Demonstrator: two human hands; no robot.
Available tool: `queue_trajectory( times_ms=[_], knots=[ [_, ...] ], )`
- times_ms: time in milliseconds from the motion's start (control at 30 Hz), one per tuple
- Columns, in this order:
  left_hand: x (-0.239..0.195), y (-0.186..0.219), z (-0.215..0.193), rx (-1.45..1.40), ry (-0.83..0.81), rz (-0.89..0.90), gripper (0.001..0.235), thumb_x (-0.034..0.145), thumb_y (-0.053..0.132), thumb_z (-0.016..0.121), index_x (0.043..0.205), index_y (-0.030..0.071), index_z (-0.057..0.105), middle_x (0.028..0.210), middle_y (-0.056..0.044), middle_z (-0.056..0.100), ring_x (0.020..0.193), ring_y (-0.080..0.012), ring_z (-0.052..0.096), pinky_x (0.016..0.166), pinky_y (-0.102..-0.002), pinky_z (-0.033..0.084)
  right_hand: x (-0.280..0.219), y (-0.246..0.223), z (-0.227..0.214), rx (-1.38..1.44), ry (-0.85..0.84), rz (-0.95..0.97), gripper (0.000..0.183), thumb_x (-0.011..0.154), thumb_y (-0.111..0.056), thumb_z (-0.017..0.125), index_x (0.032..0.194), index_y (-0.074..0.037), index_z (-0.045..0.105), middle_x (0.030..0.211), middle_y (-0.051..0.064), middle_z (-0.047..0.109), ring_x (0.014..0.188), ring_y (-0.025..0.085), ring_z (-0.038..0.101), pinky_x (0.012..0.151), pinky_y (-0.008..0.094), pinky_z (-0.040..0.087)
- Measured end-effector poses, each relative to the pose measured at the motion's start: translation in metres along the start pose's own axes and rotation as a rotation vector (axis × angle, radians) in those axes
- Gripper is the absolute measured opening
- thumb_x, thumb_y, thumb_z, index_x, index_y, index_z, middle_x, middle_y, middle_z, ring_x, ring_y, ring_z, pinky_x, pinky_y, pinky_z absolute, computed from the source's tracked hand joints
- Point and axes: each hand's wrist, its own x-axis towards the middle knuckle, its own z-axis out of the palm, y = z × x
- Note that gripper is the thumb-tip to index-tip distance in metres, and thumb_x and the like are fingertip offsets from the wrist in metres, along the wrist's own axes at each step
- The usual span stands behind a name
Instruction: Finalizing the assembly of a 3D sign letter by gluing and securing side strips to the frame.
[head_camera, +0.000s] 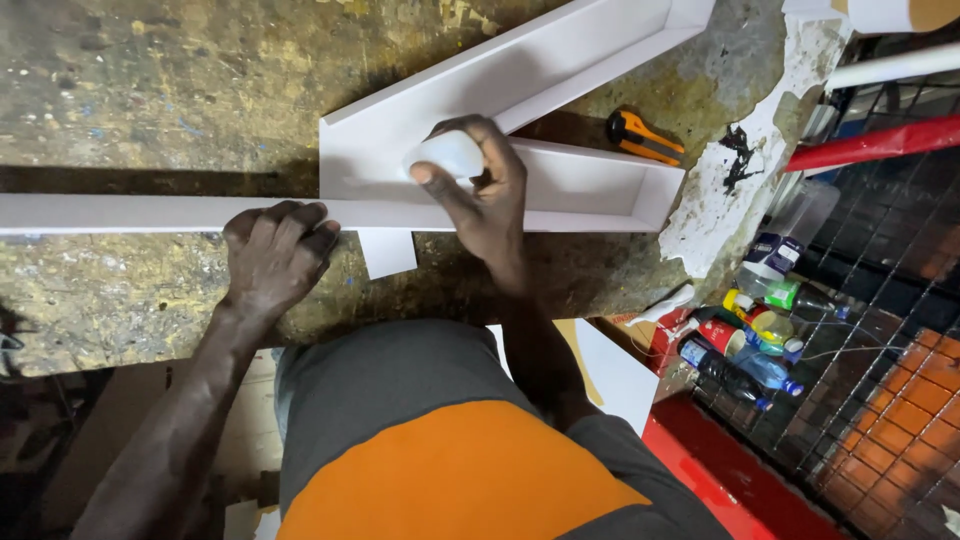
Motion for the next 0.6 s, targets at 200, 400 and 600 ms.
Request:
queue_trajectory(
  times_ms=[200, 400, 600],
  knots=[
    [0.008, -0.001, -0.006, 0.000, -0.025, 0.012, 0.009, 0.112, 0.017, 0.079, 0.114, 0.015, 0.071, 0.118, -0.008, 0.079, 0.098, -0.0315, 0.072, 0.089, -0.045, 0.053, -0.010, -0.021, 0.002, 0.380, -0.008, 0.096, 0.050, 0.102, -0.009, 0.087, 0.138, -0.003, 0.053, 0.128, 0.015, 0.066, 0.115, 0.031, 0.080, 0.099, 0.045, 0.072],
    [0.013, -0.001, -0.004, 0.007, 0.049, 0.040, 0.009, 0.112, 0.017, 0.079, 0.114, 0.014, 0.071, 0.116, -0.009, 0.077, 0.099, -0.0308, 0.070, 0.095, -0.045, 0.049, -0.005, -0.005, 0.007, -0.044, -0.162, -0.117, 0.042, 0.102, -0.017, 0.092, 0.142, -0.009, 0.078, 0.128, 0.013, 0.080, 0.129, 0.026, 0.073, 0.116, 0.046, 0.054],
    [-0.026, -0.016, 0.013, 0.014, -0.085, 0.024, 0.019, 0.102, 0.020, 0.086, 0.118, 0.019, 0.075, 0.121, -0.003, 0.076, 0.106, -0.0298, 0.071, 0.100, -0.049, 0.046, -0.012, 0.004, 0.032, -0.306, -0.236, -0.107, 0.044, 0.096, 0.001, 0.089, 0.137, -0.012, 0.078, 0.118, 0.025, 0.080, 0.115, 0.052, 0.079, 0.097, 0.057, 0.071]
  ],
)
